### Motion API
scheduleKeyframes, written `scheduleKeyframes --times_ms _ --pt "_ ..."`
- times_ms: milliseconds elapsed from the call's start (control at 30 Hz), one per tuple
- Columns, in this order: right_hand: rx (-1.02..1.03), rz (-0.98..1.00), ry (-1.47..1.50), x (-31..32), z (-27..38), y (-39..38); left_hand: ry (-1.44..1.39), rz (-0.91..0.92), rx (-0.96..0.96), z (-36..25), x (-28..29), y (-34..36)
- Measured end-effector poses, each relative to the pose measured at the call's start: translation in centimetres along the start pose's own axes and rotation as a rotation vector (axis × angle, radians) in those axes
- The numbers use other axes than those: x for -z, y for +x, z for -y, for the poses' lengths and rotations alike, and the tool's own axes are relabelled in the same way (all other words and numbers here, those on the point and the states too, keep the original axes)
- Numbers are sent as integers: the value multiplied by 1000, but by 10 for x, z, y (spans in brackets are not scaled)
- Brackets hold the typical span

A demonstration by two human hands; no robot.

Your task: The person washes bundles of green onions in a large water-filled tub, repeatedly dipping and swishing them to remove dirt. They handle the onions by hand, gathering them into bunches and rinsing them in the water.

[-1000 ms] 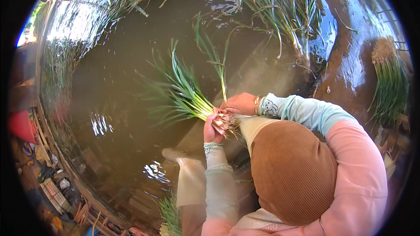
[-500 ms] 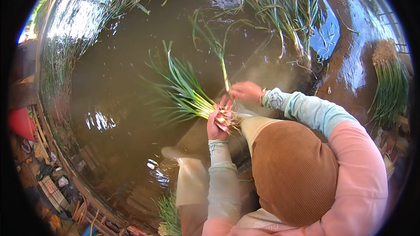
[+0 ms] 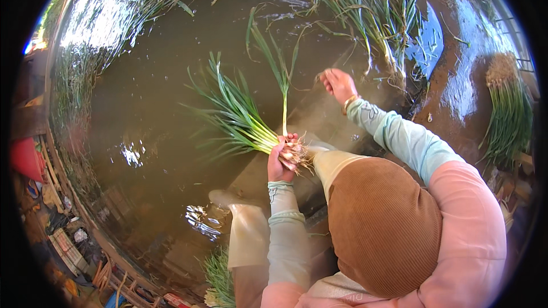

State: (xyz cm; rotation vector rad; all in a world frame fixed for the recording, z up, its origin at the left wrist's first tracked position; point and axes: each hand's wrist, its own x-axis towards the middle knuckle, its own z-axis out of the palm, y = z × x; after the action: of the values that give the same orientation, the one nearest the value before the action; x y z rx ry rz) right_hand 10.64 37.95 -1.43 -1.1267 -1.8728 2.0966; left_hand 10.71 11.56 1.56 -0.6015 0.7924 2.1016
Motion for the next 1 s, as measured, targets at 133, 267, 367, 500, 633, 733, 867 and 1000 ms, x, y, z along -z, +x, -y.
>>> scheduleKeyframes --times_ms 133,267,367,500,633,733,867,1000 --pt "289 201 -412 -20 16 29 39 -19 67 0 12 -6" --pt "573 408 -1048 -54 10 42 -60 24 158 -3 21 -4" --pt "610 588 -1232 -62 5 37 -14 2 101 -5 19 0" --pt "717 507 -1363 -64 8 16 55 -83 80 -7 8 10" --pt "474 406 -1299 -68 17 11 75 -71 67 -4 -5 11" --pt "268 2 -1167 -61 30 28 152 -164 29 2 -13 2" --pt "593 107 -1084 -45 47 43 248 -198 66 2 -12 -10" --pt "811 658 -1070 -68 48 26 276 -218 45 4 -3 -9"
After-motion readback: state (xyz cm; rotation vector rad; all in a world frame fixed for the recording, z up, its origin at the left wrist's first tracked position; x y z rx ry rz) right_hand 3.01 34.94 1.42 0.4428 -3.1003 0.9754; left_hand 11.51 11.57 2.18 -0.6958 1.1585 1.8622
